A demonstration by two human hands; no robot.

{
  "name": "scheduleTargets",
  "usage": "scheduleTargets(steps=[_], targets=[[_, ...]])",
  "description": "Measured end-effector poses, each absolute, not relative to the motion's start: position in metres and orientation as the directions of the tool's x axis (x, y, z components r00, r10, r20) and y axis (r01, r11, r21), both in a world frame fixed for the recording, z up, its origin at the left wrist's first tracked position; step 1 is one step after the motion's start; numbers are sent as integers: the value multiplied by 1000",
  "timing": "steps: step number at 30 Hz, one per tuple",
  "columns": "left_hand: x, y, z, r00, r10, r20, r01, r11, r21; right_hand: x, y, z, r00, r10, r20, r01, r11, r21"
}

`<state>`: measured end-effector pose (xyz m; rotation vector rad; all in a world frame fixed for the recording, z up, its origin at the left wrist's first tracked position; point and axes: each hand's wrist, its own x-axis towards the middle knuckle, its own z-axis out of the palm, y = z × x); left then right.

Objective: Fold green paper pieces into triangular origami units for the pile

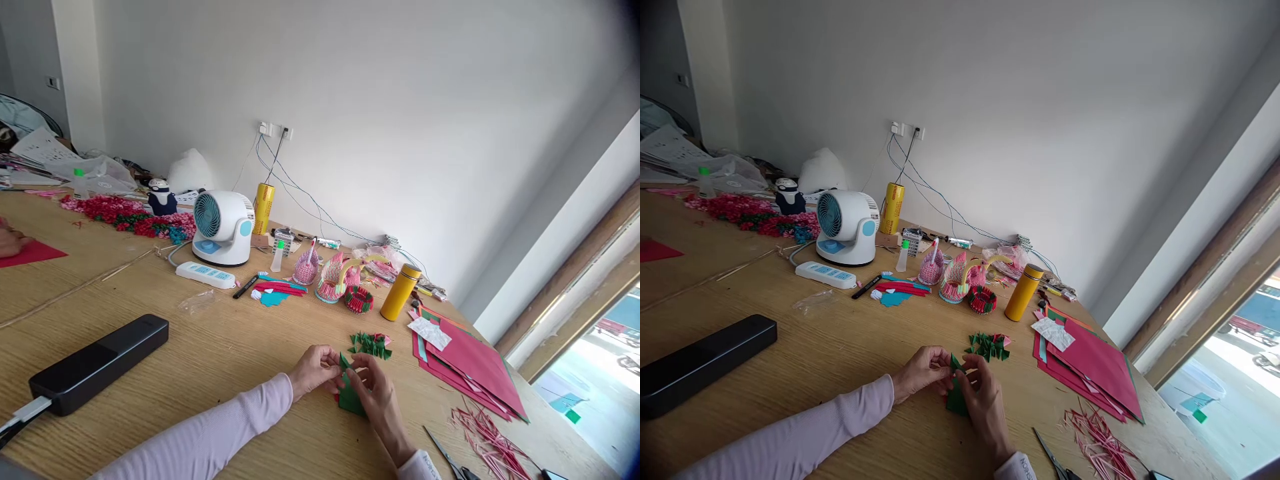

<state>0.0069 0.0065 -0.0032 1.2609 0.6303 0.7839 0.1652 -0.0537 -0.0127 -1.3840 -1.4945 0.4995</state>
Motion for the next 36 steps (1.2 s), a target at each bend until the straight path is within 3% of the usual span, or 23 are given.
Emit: scheduleTargets(steps=[3, 7, 18, 21, 26, 31, 36], targets=[[8, 6, -4, 640, 768, 9, -152, 115, 982, 163, -58, -12, 77, 874, 480, 654, 319, -686], [6, 5, -3, 665, 747, 7, -144, 118, 983, 166, -60, -14, -3, 846, 533, 729, 367, -578], [5, 7, -5, 674, 738, -18, -186, 194, 963, 162, -58, -11, 98, 861, 499, 741, 271, -614], [5, 7, -5, 661, 750, -30, -201, 215, 956, 158, -59, -6, 161, 887, 434, 660, 230, -715], [6, 6, -2, 625, 780, -23, -248, 226, 942, 160, -57, -4, 169, 949, 266, 375, 188, -908], [6, 3, 2, 597, 800, 65, -242, 102, 965, 162, -56, -7, 162, 968, 192, 196, 159, -968], [8, 2, 3, 558, 822, 116, -195, -6, 981, 162, -54, -7, 169, 973, 154, 150, 129, -980]])
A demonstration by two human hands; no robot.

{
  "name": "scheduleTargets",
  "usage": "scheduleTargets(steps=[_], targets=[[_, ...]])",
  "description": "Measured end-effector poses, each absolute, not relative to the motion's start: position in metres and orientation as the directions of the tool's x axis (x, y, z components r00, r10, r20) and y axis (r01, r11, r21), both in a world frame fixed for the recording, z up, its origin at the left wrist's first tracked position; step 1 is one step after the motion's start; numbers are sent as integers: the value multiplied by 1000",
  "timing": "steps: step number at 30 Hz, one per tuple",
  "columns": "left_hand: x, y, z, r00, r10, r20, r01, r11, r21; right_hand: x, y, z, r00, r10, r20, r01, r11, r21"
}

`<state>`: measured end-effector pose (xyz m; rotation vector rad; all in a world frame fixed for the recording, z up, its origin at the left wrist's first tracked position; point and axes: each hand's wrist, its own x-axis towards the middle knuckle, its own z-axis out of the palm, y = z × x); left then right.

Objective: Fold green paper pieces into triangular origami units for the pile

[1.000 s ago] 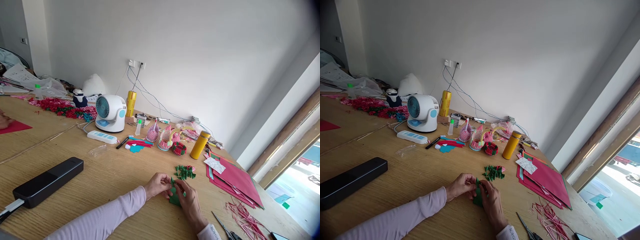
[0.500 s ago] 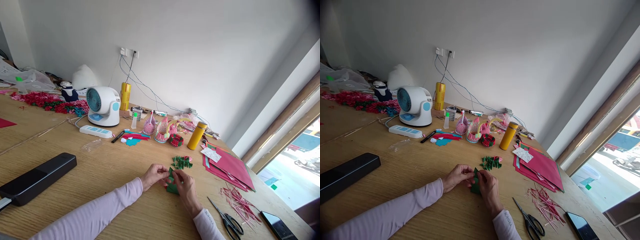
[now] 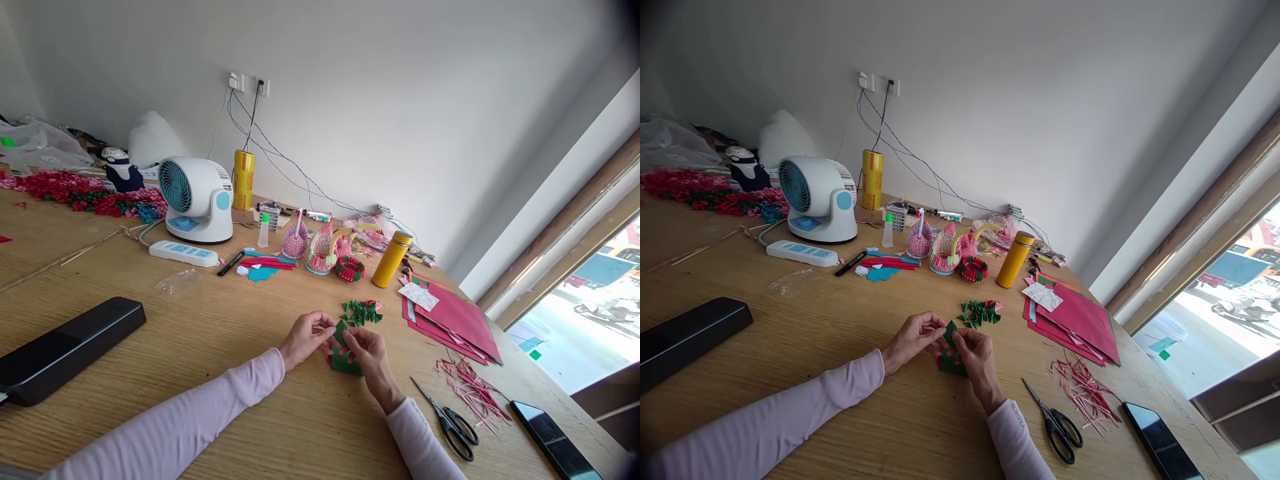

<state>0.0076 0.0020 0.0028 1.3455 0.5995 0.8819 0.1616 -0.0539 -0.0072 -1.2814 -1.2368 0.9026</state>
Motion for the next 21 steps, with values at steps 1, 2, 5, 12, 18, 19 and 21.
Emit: scheduleTargets(steps=[1, 2, 5, 12, 18, 19, 21], targets=[[8, 2, 2, 554, 824, 123, -181, -25, 983, 162, -54, -7, 169, 974, 152, 154, 126, -980], [9, 2, 2, 549, 826, 130, -166, -44, 985, 162, -53, -7, 171, 974, 152, 165, 124, -979], [10, 2, 1, 536, 833, 138, -117, -89, 989, 161, -54, -8, 176, 969, 176, 227, 134, -965], [10, 0, 2, 506, 855, 115, -63, -97, 993, 153, -58, -5, 164, 963, 216, 378, 141, -915], [11, 1, -4, 512, 851, 117, -90, -82, 992, 151, -61, -1, 170, 962, 216, 400, 133, -907], [11, 0, -4, 518, 848, 113, -92, -76, 993, 151, -61, -1, 174, 959, 221, 406, 135, -904], [11, 0, -4, 531, 841, 105, -83, -72, 994, 152, -61, 0, 188, 955, 230, 414, 135, -900]])
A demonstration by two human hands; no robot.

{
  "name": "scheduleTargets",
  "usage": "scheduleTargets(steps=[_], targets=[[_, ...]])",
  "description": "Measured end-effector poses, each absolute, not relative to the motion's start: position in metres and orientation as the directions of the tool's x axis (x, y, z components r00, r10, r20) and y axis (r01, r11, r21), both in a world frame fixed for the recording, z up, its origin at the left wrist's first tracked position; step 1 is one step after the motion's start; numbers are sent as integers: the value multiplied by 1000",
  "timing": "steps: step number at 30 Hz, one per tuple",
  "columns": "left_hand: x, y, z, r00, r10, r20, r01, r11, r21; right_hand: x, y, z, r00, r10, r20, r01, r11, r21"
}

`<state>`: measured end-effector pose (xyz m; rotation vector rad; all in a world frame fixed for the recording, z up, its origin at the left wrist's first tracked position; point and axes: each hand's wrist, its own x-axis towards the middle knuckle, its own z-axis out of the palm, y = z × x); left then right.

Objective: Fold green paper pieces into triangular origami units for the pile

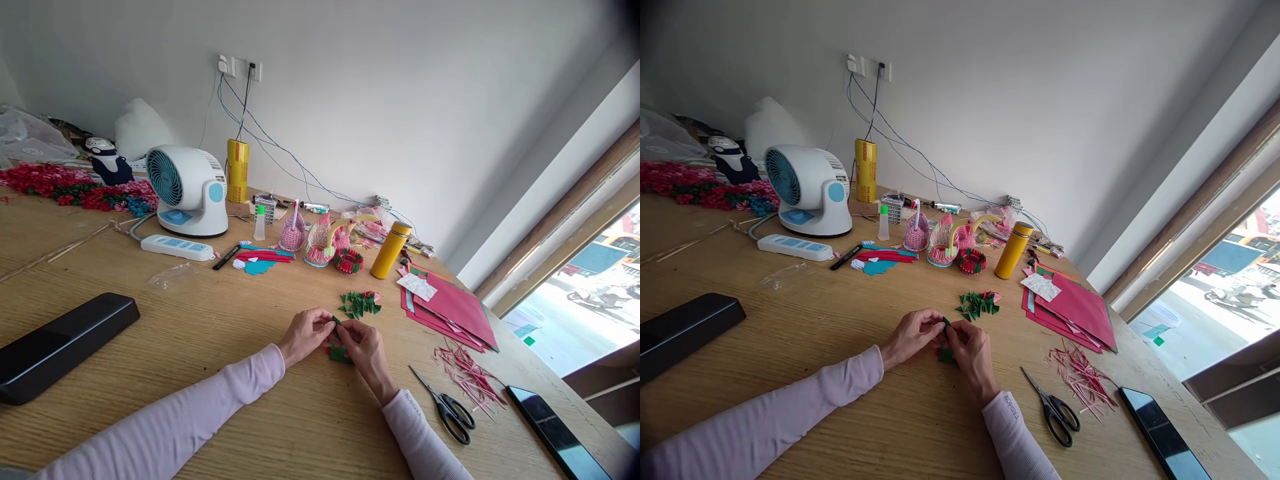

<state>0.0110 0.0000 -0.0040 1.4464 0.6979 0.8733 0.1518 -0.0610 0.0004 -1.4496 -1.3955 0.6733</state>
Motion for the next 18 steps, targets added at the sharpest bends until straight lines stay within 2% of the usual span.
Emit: scheduleTargets(steps=[5, 18], targets=[[10, 0, -3, 588, 801, 116, -77, -88, 993, 154, -61, 1, 218, 951, 218, 419, 111, -901], [8, 1, 2, 633, 772, 56, -123, 29, 992, 156, -61, -1, 237, 950, 202, 381, 101, -919]])
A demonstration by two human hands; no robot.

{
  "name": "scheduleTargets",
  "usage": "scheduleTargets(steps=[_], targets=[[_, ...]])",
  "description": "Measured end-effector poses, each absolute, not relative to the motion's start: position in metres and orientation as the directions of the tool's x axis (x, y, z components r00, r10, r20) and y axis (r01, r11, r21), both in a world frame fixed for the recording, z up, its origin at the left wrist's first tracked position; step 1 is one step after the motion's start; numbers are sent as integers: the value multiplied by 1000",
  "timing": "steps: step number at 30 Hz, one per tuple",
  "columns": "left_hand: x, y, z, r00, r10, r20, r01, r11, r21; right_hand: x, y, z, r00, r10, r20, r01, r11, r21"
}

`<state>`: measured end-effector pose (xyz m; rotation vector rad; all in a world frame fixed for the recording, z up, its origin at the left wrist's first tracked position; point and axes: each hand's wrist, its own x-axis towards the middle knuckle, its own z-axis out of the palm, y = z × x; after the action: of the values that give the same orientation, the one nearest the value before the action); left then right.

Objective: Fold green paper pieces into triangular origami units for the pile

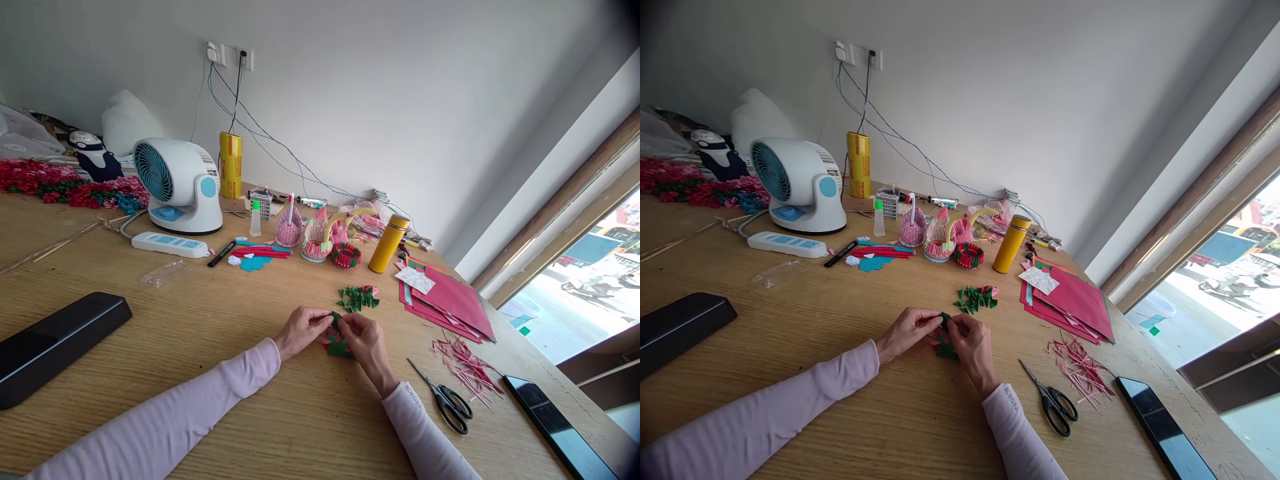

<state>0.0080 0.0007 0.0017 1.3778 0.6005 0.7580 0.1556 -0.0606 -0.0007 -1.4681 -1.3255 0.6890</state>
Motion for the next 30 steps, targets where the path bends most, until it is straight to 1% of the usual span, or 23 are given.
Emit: scheduleTargets(steps=[6, 14, 24, 30], targets=[[6, 1, 3, 647, 762, 35, -118, 54, 992, 156, -61, -2, 169, 970, 172, 298, 116, -947], [6, -1, 5, 647, 762, 15, -90, 56, 994, 158, -60, -4, 145, 978, 149, 269, 106, -957], [6, 2, 0, 636, 771, -2, -39, 34, 999, 162, -59, -4, 89, 993, 73, 203, 54, -978], [7, 3, -1, 639, 769, -1, -36, 31, 999, 162, -59, -4, 68, 996, 65, 186, 51, -981]])
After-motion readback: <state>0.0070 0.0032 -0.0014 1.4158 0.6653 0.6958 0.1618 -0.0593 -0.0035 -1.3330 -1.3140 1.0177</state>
